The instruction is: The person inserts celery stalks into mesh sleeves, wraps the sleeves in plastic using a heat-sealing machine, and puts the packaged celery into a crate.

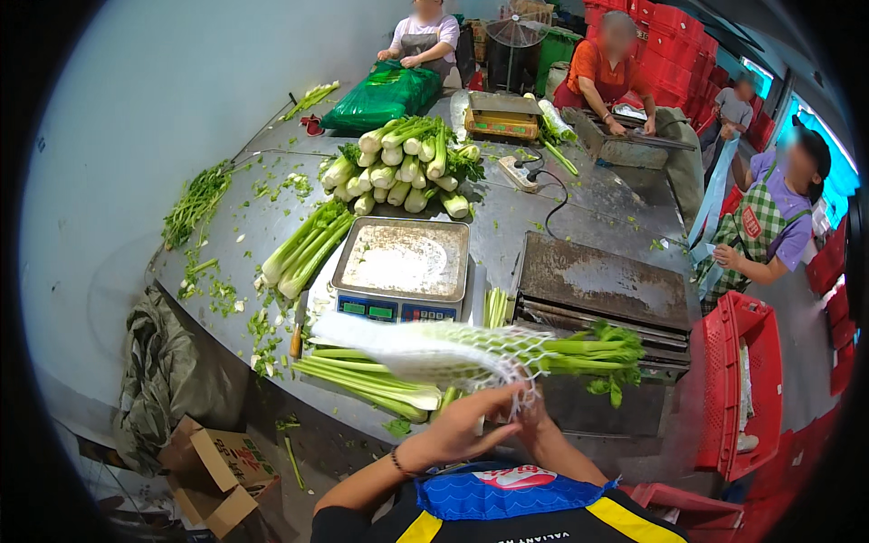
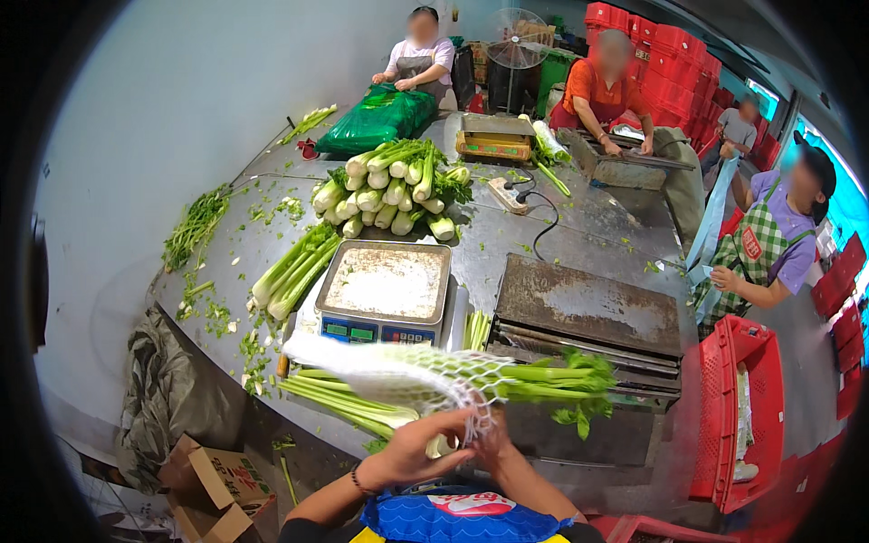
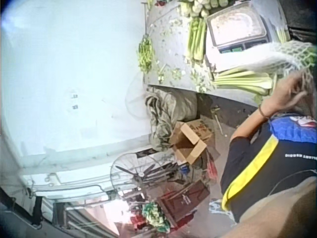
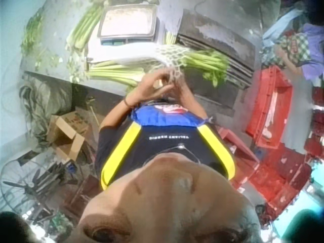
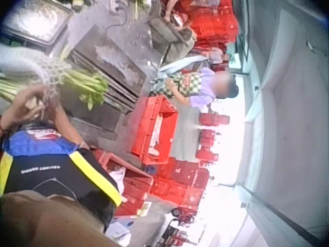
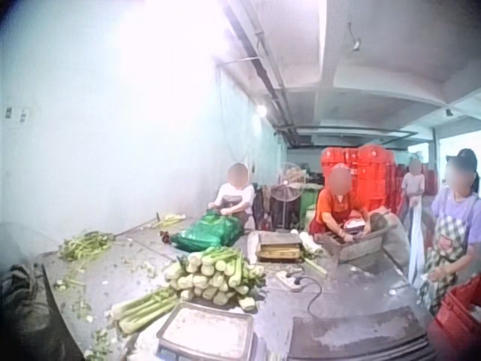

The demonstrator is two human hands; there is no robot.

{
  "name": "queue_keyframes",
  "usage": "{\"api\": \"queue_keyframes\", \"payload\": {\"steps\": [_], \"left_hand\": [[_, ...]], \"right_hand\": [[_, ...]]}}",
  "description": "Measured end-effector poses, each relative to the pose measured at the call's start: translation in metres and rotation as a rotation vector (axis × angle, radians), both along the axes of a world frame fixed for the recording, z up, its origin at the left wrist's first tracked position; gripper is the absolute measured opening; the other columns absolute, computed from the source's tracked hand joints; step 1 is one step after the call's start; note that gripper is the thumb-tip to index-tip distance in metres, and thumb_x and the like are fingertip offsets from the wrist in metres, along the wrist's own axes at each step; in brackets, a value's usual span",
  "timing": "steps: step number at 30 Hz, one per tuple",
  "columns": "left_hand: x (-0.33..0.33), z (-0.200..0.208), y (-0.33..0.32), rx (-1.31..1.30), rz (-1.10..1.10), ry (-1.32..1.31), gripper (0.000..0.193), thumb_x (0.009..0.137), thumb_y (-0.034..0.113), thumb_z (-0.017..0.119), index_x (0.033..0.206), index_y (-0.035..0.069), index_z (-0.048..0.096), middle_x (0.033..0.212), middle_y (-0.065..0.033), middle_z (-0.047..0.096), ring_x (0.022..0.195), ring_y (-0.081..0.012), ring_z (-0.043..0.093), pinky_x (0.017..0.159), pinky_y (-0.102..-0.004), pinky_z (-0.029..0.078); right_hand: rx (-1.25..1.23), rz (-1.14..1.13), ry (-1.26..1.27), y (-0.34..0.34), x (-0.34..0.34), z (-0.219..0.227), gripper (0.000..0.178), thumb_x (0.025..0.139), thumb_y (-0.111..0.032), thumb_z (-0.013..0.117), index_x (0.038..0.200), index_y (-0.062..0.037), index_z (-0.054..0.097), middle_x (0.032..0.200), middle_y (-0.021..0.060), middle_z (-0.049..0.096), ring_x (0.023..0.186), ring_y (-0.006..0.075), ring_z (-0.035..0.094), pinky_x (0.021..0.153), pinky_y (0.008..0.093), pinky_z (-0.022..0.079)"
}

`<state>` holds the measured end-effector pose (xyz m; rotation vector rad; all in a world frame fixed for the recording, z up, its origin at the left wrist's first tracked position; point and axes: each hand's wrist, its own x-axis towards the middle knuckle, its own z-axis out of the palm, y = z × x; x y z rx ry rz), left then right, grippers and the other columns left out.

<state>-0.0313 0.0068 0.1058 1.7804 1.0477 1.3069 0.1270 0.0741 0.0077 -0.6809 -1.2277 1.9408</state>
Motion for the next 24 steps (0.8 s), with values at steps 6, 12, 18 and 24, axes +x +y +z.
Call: {"api": "queue_keyframes", "payload": {"steps": [6,12,18,24], "left_hand": [[-0.075,-0.065,0.002,-0.197,0.349,-1.193,0.080,0.080,0.042,0.075,0.139,0.006,0.035,0.136,-0.0146,0.045,0.128,-0.0280,0.044,0.109,-0.0457,0.036],[-0.092,-0.041,0.041,-0.143,0.457,-1.430,0.055,0.085,0.026,0.073,0.130,0.003,0.050,0.124,-0.0088,0.060,0.114,-0.0230,0.057,0.100,-0.0402,0.047],[-0.038,-0.026,0.047,-0.215,0.363,-1.246,0.038,0.085,0.008,0.070,0.120,0.002,0.055,0.109,-0.0057,0.063,0.100,-0.0156,0.060,0.091,-0.0327,0.049],[-0.013,-0.036,0.053,-0.440,-0.071,-0.891,0.070,0.076,0.004,0.076,0.137,-0.001,0.042,0.132,-0.0116,0.054,0.121,-0.0226,0.052,0.106,-0.0356,0.039]], "right_hand": [[-0.186,-0.167,0.194,0.017,-0.012,0.011,0.026,0.092,-0.027,0.063,0.108,-0.0075,0.060,0.090,0.0060,0.061,0.072,0.0148,0.059,0.061,0.0279,0.050],[0.394,-0.035,-0.071,0.005,-0.025,0.030,0.047,0.095,-0.030,0.054,0.136,-0.0071,0.046,0.137,0.0121,0.048,0.113,0.0275,0.054,0.103,0.0455,0.042],[0.212,-0.342,0.212,-0.003,-0.030,0.006,0.051,0.092,-0.035,0.062,0.134,-0.0106,0.047,0.126,0.0070,0.058,0.114,0.0200,0.056,0.093,0.0340,0.049],[-0.528,-0.263,0.530,0.019,-0.025,0.029,0.036,0.089,-0.030,0.065,0.119,-0.0104,0.060,0.104,0.0035,0.068,0.081,0.0163,0.064,0.067,0.0284,0.053]]}}
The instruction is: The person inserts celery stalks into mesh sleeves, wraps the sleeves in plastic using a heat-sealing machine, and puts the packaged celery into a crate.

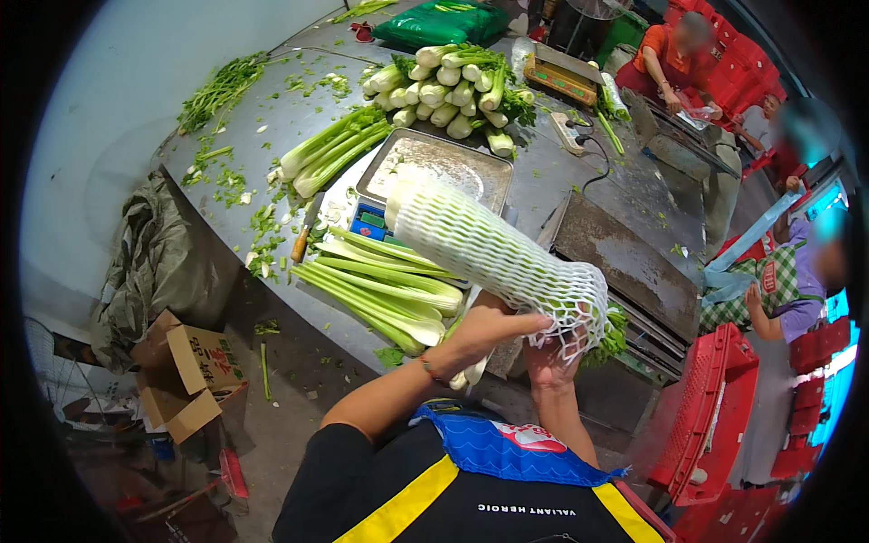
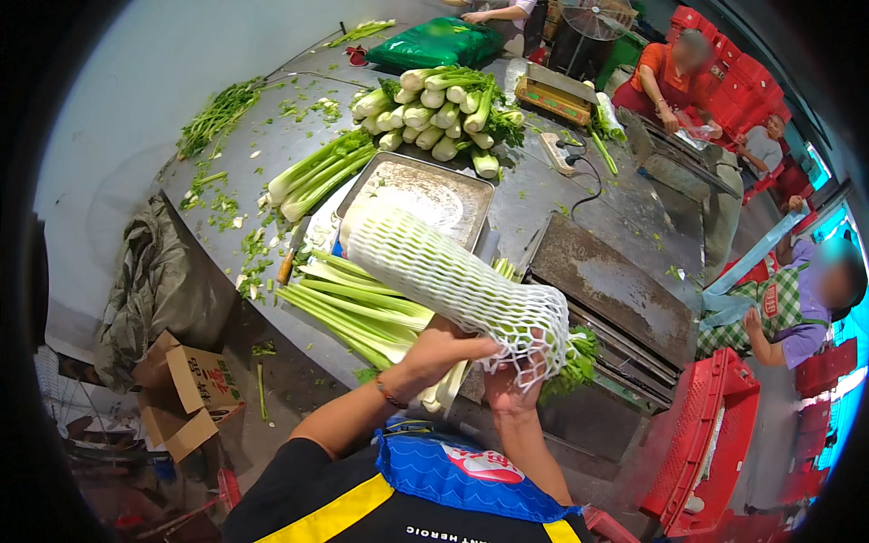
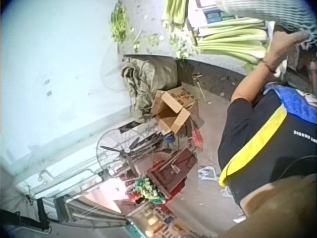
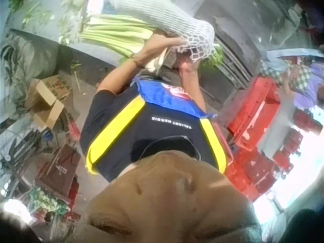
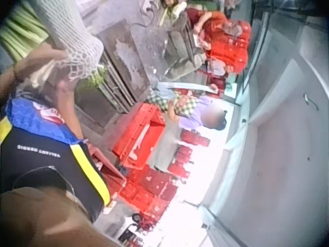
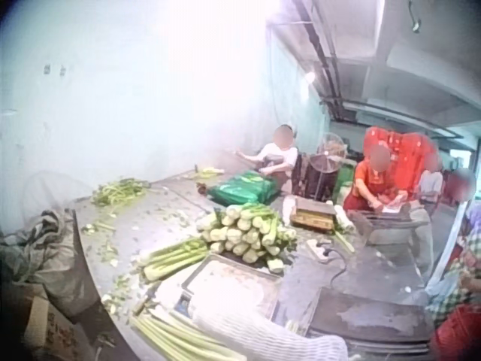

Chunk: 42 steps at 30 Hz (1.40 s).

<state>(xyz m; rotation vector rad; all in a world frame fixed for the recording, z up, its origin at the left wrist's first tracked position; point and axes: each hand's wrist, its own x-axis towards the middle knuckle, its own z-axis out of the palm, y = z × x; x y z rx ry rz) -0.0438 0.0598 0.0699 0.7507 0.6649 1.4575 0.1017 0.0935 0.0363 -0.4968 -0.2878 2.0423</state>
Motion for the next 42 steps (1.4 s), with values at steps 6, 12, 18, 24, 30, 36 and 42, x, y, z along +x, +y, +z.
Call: {"api": "queue_keyframes", "payload": {"steps": [6,12,18,24,30,36,42], "left_hand": [[-0.053,-0.011,-0.023,0.116,0.359,-0.320,0.083,0.080,0.041,0.074,0.143,0.004,0.035,0.143,-0.0117,0.044,0.133,-0.0301,0.041,0.114,-0.0456,0.030],[-0.079,-0.015,-0.061,-0.002,0.646,-0.578,0.074,0.076,0.029,0.074,0.136,0.001,0.041,0.128,-0.0147,0.054,0.123,-0.0321,0.050,0.112,-0.0524,0.035],[-0.131,-0.011,-0.136,0.076,0.911,-0.373,0.068,0.080,0.032,0.067,0.136,0.004,0.041,0.127,-0.0137,0.054,0.120,-0.0331,0.051,0.109,-0.0510,0.039],[-0.135,0.004,-0.164,-0.024,0.997,-0.084,0.067,0.079,0.033,0.065,0.134,0.002,0.042,0.127,-0.0181,0.052,0.120,-0.0327,0.050,0.107,-0.0478,0.039],[-0.103,0.017,-0.119,-0.068,0.897,-0.079,0.063,0.086,0.035,0.058,0.135,-0.001,0.041,0.127,-0.0175,0.054,0.115,-0.0300,0.054,0.106,-0.0458,0.040],[-0.160,-0.010,-0.063,-0.024,0.791,-0.127,0.056,0.092,0.037,0.057,0.133,0.001,0.043,0.124,-0.0147,0.057,0.118,-0.0296,0.053,0.104,-0.0476,0.042],[-0.167,-0.126,-0.019,0.066,0.423,1.580,0.104,0.061,0.036,0.088,0.139,-0.005,0.033,0.139,-0.0246,0.040,0.136,-0.0424,0.028,0.114,-0.0468,0.025]], "right_hand": [[0.001,0.162,0.034,-0.014,0.032,-0.070,0.039,0.089,-0.032,0.064,0.121,-0.0115,0.059,0.111,0.0055,0.066,0.095,0.0203,0.063,0.078,0.0384,0.052],[-0.351,0.684,0.717,-0.046,0.009,-0.074,0.047,0.099,-0.029,0.044,0.142,-0.0077,0.041,0.140,0.0157,0.048,0.125,0.0320,0.049,0.106,0.0480,0.041],[0.346,1.126,-0.598,-0.012,0.020,0.008,0.032,0.093,-0.013,0.055,0.123,-0.0034,0.052,0.099,0.0075,0.060,0.096,0.0151,0.057,0.086,0.0288,0.046],[1.214,0.013,-1.103,-0.006,-0.017,0.085,0.077,0.076,-0.024,0.080,0.138,-0.0048,0.038,0.109,0.0106,0.063,0.105,0.0183,0.059,0.089,0.0349,0.046],[1.523,0.876,-1.144,-0.032,-0.113,0.063,0.097,0.063,-0.023,0.081,0.146,-0.0122,0.032,0.110,0.0199,0.064,0.103,0.0327,0.063,0.087,0.0381,0.049],[1.312,0.772,-0.977,0.018,-0.093,0.009,0.074,0.067,-0.017,0.071,0.136,-0.0026,0.046,0.110,0.0232,0.065,0.095,0.0267,0.067,0.083,0.0362,0.052],[1.317,0.541,-1.340,0.128,-0.137,0.024,0.061,0.069,-0.014,0.068,0.127,-0.0012,0.052,0.103,0.0144,0.066,0.094,0.0196,0.063,0.086,0.0330,0.049]]}}
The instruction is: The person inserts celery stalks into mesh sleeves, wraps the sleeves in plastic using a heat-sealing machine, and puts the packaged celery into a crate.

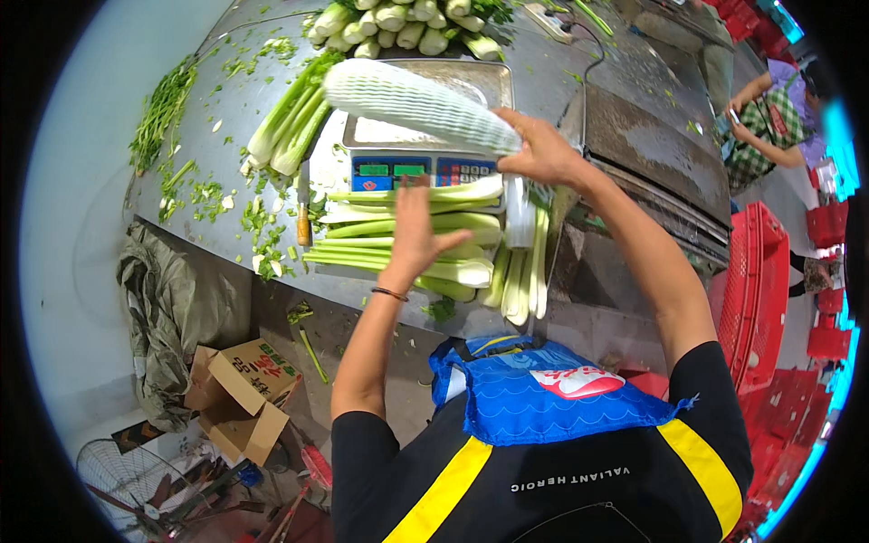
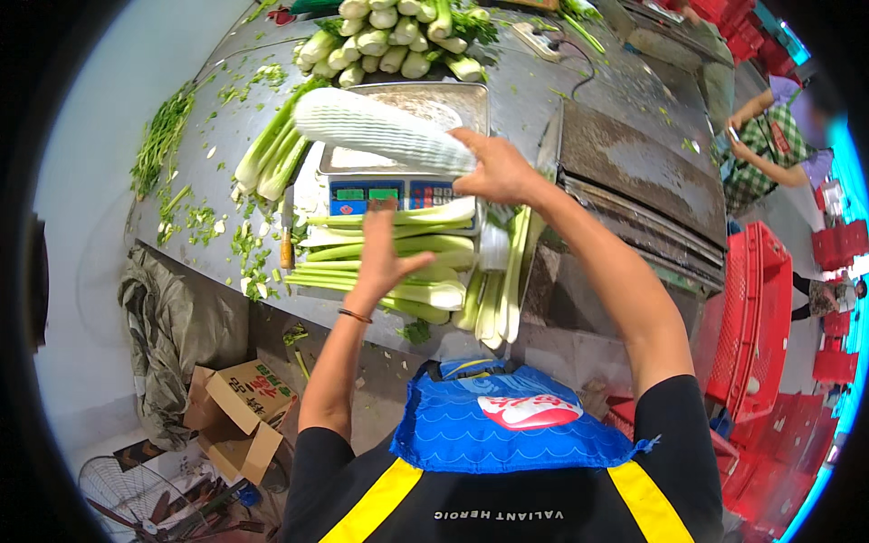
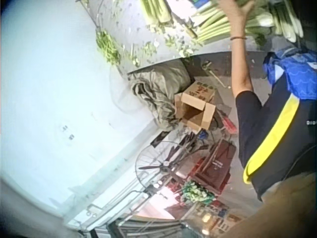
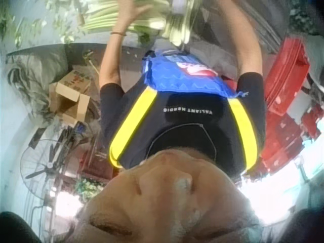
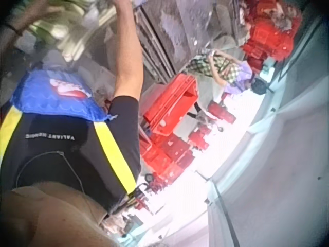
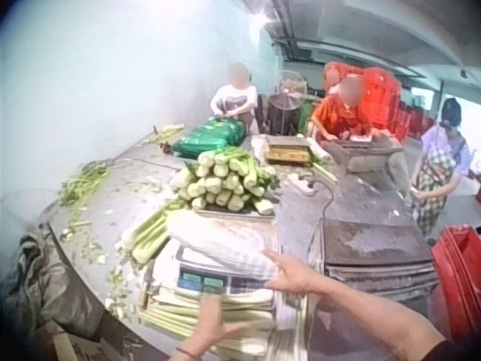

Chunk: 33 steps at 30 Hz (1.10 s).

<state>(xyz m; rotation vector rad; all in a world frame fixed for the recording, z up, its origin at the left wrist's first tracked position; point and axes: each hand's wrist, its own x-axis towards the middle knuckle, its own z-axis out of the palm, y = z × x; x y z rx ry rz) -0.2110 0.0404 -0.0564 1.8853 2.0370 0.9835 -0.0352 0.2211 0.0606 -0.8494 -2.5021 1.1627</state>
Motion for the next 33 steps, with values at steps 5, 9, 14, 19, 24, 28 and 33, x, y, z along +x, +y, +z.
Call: {"api": "queue_keyframes", "payload": {"steps": [5,9,14,19,24,28,33], "left_hand": [[0.028,-0.031,-0.009,-0.039,-0.022,0.018,0.095,0.069,0.038,0.083,0.138,-0.006,0.034,0.141,-0.0248,0.040,0.141,-0.0446,0.019,0.115,-0.0484,0.024],[0.039,-0.023,-0.025,-0.024,-0.081,-0.032,0.073,0.075,0.027,0.079,0.132,-0.004,0.044,0.135,-0.0243,0.046,0.140,-0.0443,0.022,0.111,-0.0500,0.030],[0.044,-0.019,-0.048,0.013,-0.094,-0.171,0.058,0.076,0.020,0.078,0.123,-0.001,0.053,0.129,-0.0203,0.052,0.136,-0.0432,0.032,0.107,-0.0486,0.036],[0.046,-0.010,-0.052,-0.012,-0.071,-0.250,0.041,0.079,0.015,0.074,0.113,-0.001,0.060,0.123,-0.0166,0.058,0.133,-0.0403,0.039,0.105,-0.0468,0.039],[0.044,-0.006,-0.047,-0.029,-0.089,-0.244,0.034,0.080,0.011,0.072,0.110,0.000,0.062,0.119,-0.0153,0.060,0.131,-0.0380,0.043,0.103,-0.0445,0.041],[0.042,-0.001,-0.043,-0.029,-0.113,-0.231,0.030,0.080,0.010,0.070,0.108,0.000,0.063,0.118,-0.0142,0.060,0.130,-0.0366,0.043,0.099,-0.0437,0.042],[0.044,0.002,-0.040,-0.047,-0.104,-0.217,0.028,0.078,0.006,0.071,0.105,0.001,0.065,0.114,-0.0124,0.062,0.128,-0.0349,0.047,0.100,-0.0423,0.043]], "right_hand": [[0.143,-0.069,-0.151,0.056,-0.033,-0.039,0.065,0.068,-0.017,0.072,0.130,-0.0127,0.052,0.112,0.0144,0.066,0.101,0.0311,0.062,0.088,0.0386,0.047],[0.312,0.041,-0.475,0.068,-0.039,-0.054,0.098,0.060,-0.042,0.087,0.143,-0.0237,0.039,0.137,0.0192,0.047,0.132,0.0393,0.038,0.103,0.0495,0.036],[0.599,-0.013,-0.179,0.065,-0.041,-0.047,0.097,0.068,-0.044,0.082,0.148,-0.0224,0.032,0.142,0.0203,0.041,0.136,0.0391,0.031,0.110,0.0496,0.028],[0.573,0.008,0.086,0.069,-0.054,-0.032,0.093,0.070,-0.047,0.079,0.146,-0.0164,0.035,0.141,0.0208,0.042,0.136,0.0418,0.030,0.111,0.0512,0.026],[0.585,-0.005,0.052,0.079,-0.064,-0.039,0.093,0.071,-0.048,0.079,0.145,-0.0148,0.035,0.142,0.0186,0.042,0.137,0.0412,0.029,0.111,0.0505,0.025],[0.555,0.032,0.055,0.084,-0.075,-0.046,0.094,0.069,-0.049,0.080,0.145,-0.0152,0.035,0.142,0.0198,0.042,0.137,0.0413,0.028,0.111,0.0518,0.025],[0.570,0.036,-0.121,0.083,-0.092,-0.063,0.101,0.065,-0.045,0.083,0.147,-0.0169,0.032,0.142,0.0190,0.042,0.137,0.0413,0.029,0.112,0.0519,0.025]]}}
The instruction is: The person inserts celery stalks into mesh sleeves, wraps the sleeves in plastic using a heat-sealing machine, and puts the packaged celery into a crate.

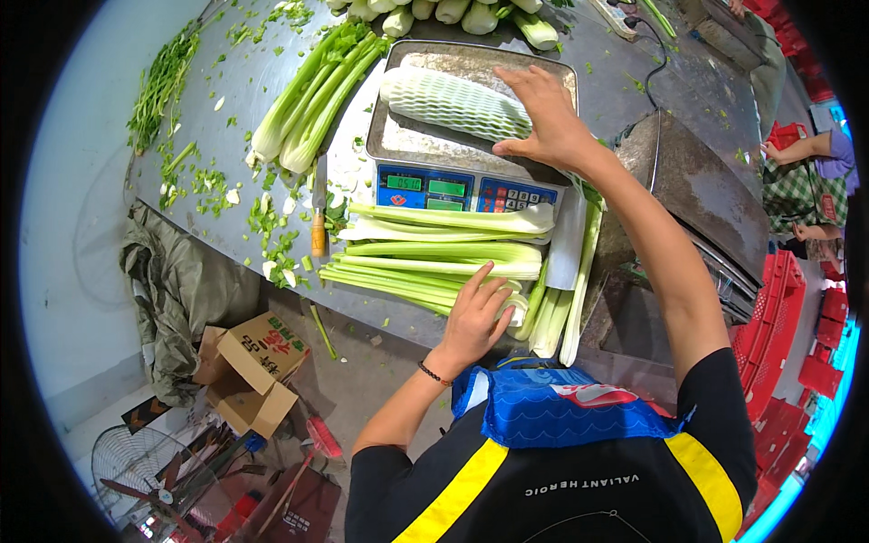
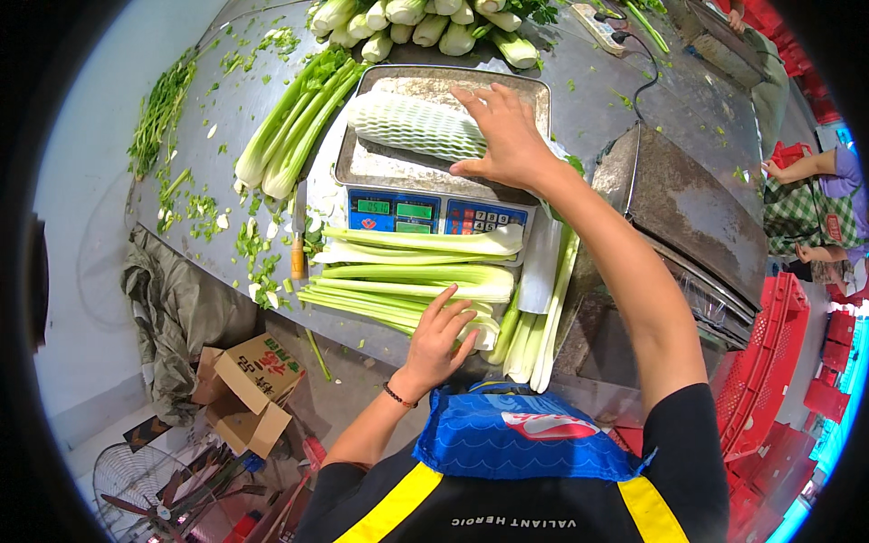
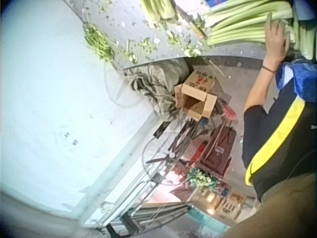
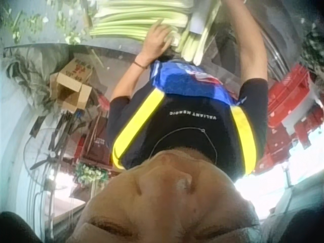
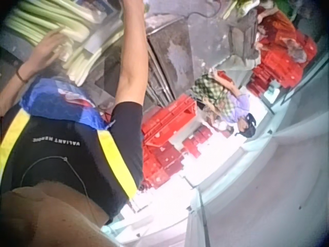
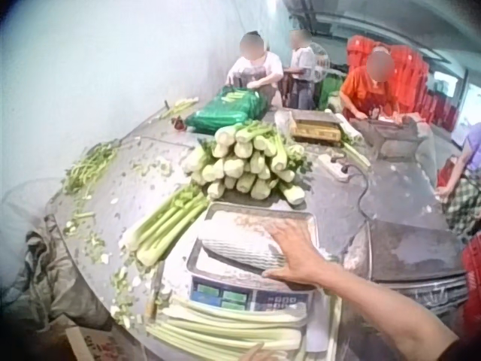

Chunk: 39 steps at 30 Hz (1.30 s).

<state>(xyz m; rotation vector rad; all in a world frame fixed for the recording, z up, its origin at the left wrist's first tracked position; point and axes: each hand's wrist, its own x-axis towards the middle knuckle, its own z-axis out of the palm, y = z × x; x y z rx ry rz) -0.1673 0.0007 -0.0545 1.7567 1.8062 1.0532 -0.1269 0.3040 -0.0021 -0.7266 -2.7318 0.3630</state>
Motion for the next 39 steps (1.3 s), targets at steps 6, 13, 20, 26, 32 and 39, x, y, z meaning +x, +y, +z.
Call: {"api": "queue_keyframes", "payload": {"steps": [6,13,20,26,32,39], "left_hand": [[0.003,-0.003,0.000,0.018,0.035,-0.014,0.028,0.077,0.004,0.071,0.104,0.001,0.065,0.112,-0.0127,0.063,0.123,-0.0337,0.051,0.098,-0.0411,0.044],[0.008,0.000,0.012,0.073,0.048,0.008,0.030,0.076,0.003,0.072,0.105,0.001,0.064,0.111,-0.0136,0.063,0.121,-0.0345,0.053,0.096,-0.0410,0.046],[0.002,0.013,0.036,0.207,0.007,0.082,0.035,0.077,0.002,0.071,0.110,0.003,0.062,0.113,-0.0154,0.064,0.116,-0.0353,0.057,0.097,-0.0442,0.046],[-0.007,0.053,0.057,0.276,0.120,0.067,0.038,0.077,-0.002,0.070,0.114,0.000,0.061,0.112,-0.0162,0.063,0.113,-0.0354,0.058,0.094,-0.0426,0.046],[0.065,0.066,0.122,0.357,-0.138,0.168,0.039,0.073,0.000,0.073,0.110,0.003,0.063,0.100,-0.0121,0.064,0.097,-0.0319,0.058,0.084,-0.0393,0.049],[0.158,0.064,0.197,0.355,-0.379,0.572,0.028,0.075,0.004,0.067,0.103,0.010,0.069,0.091,-0.0053,0.061,0.088,-0.0242,0.055,0.077,-0.0342,0.048]], "right_hand": [[-0.093,-0.045,-0.318,0.000,-0.011,-0.009,0.108,0.062,-0.035,0.086,0.150,-0.0192,0.025,0.123,0.0186,0.056,0.125,0.0397,0.044,0.105,0.0517,0.032],[-0.110,-0.094,-0.210,0.001,-0.010,-0.021,0.087,0.068,-0.023,0.077,0.144,-0.0190,0.035,0.094,0.0160,0.065,0.096,0.0370,0.061,0.081,0.0481,0.046],[-0.205,-0.116,-0.131,0.000,0.055,0.061,0.073,0.070,-0.021,0.066,0.138,-0.0155,0.040,0.082,0.0205,0.066,0.081,0.0409,0.063,0.074,0.0500,0.049],[-0.006,-0.140,-0.056,0.003,0.236,0.162,0.077,0.066,-0.008,0.068,0.137,-0.0191,0.042,0.101,0.0184,0.066,0.091,0.0369,0.064,0.077,0.0449,0.050],[-0.134,-0.310,-0.036,0.005,0.372,0.156,0.075,0.064,-0.004,0.066,0.134,-0.0188,0.046,0.113,0.0138,0.065,0.095,0.0335,0.065,0.078,0.0396,0.050],[-0.088,-0.155,0.098,0.050,0.389,0.056,0.077,0.066,-0.005,0.066,0.137,-0.0240,0.045,0.130,0.0091,0.058,0.115,0.0322,0.058,0.095,0.0416,0.048]]}}
